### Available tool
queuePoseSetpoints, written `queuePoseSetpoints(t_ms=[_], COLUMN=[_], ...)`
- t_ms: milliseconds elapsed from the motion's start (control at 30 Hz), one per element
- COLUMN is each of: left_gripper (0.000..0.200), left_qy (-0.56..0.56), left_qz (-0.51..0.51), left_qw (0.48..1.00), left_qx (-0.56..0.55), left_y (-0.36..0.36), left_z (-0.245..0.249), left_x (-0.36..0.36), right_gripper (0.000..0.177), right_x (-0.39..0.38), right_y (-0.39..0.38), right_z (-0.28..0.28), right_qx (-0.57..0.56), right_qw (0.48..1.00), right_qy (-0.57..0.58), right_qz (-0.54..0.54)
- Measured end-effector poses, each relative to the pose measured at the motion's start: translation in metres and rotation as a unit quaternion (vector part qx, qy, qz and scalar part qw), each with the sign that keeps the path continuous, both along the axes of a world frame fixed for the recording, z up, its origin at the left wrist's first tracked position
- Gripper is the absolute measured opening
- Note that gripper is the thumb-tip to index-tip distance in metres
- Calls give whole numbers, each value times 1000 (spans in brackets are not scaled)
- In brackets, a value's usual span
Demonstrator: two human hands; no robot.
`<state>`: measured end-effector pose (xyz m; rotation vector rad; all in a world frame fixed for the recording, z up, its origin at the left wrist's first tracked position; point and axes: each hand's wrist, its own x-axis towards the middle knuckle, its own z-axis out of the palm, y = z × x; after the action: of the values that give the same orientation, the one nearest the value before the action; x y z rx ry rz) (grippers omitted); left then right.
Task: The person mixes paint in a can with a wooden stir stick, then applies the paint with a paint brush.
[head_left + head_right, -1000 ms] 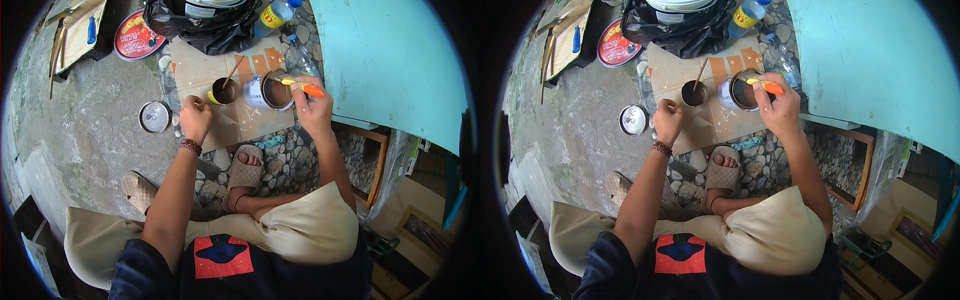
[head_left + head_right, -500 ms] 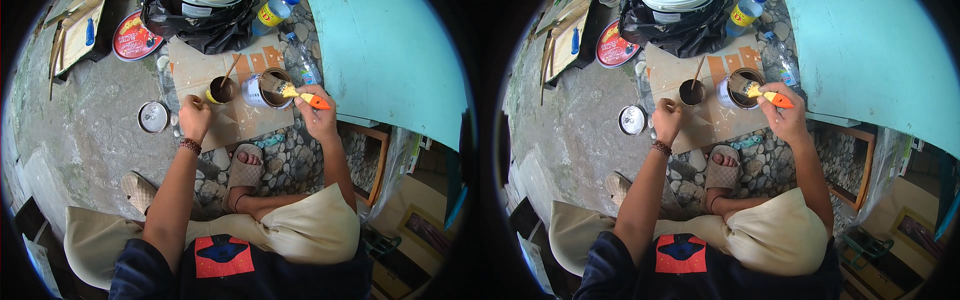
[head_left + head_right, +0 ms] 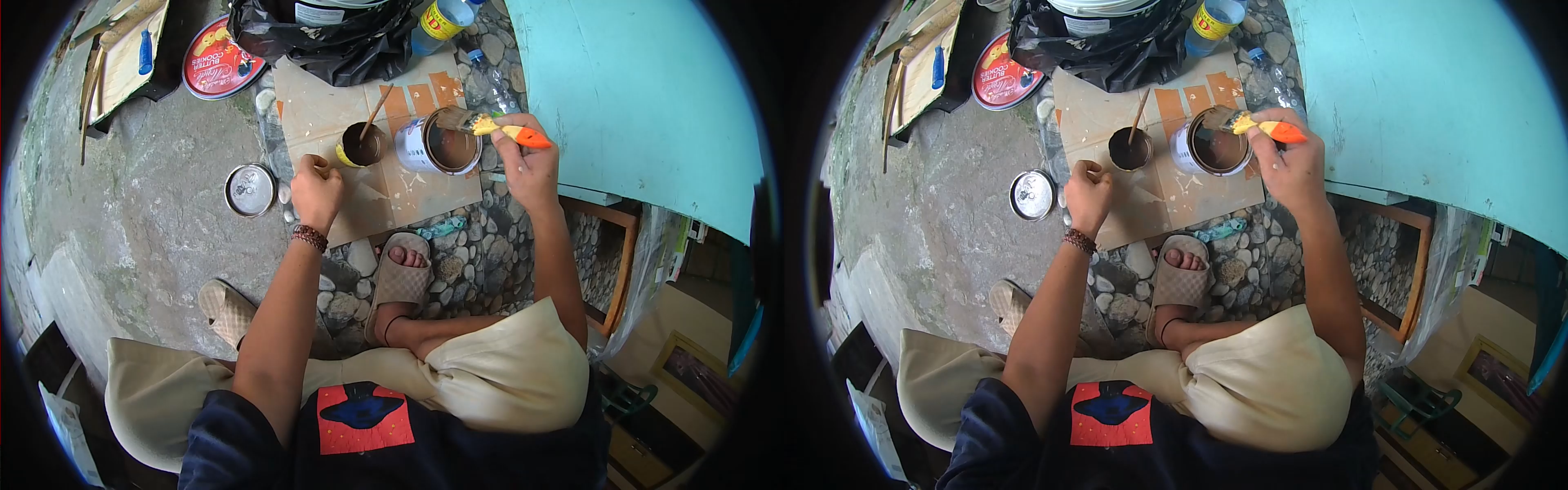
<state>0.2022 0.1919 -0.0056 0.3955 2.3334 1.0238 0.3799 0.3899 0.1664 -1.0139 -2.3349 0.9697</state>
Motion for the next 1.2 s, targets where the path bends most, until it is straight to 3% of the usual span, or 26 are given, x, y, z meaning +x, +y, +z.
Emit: queuePoseSetpoints(t_ms=[167, 533, 633, 867, 1033, 1200], left_gripper=[22, 22, 22, 23, 23, 23], left_qy=[9, 14, 12, 2, 24, 35], left_qz=[0, -5, -3, 1, 3, 32], left_qw=[1000, 1000, 1000, 1000, 1000, 999], left_qx=[-5, -9, -12, -7, -6, 4], left_y=[0, 1, 2, 3, 0, -1], left_z=[-1, 3, 3, 5, 0, 0], left_x=[-1, -4, -4, -2, -5, -11], right_gripper=[13, 12, 13, 13, 17, 17], right_x=[-9, 3, 15, 5, 0, 17], right_y=[-8, -13, -6, -3, -7, 2], right_z=[6, 24, 27, 34, 25, 37], right_qx=[29, -26, -79, -61, -6, -36], right_qw=[998, 988, 984, 990, 981, 979], right_qy=[-11, -43, -67, -48, -30, -54], right_qz=[61, 145, 144, 117, 192, 194])
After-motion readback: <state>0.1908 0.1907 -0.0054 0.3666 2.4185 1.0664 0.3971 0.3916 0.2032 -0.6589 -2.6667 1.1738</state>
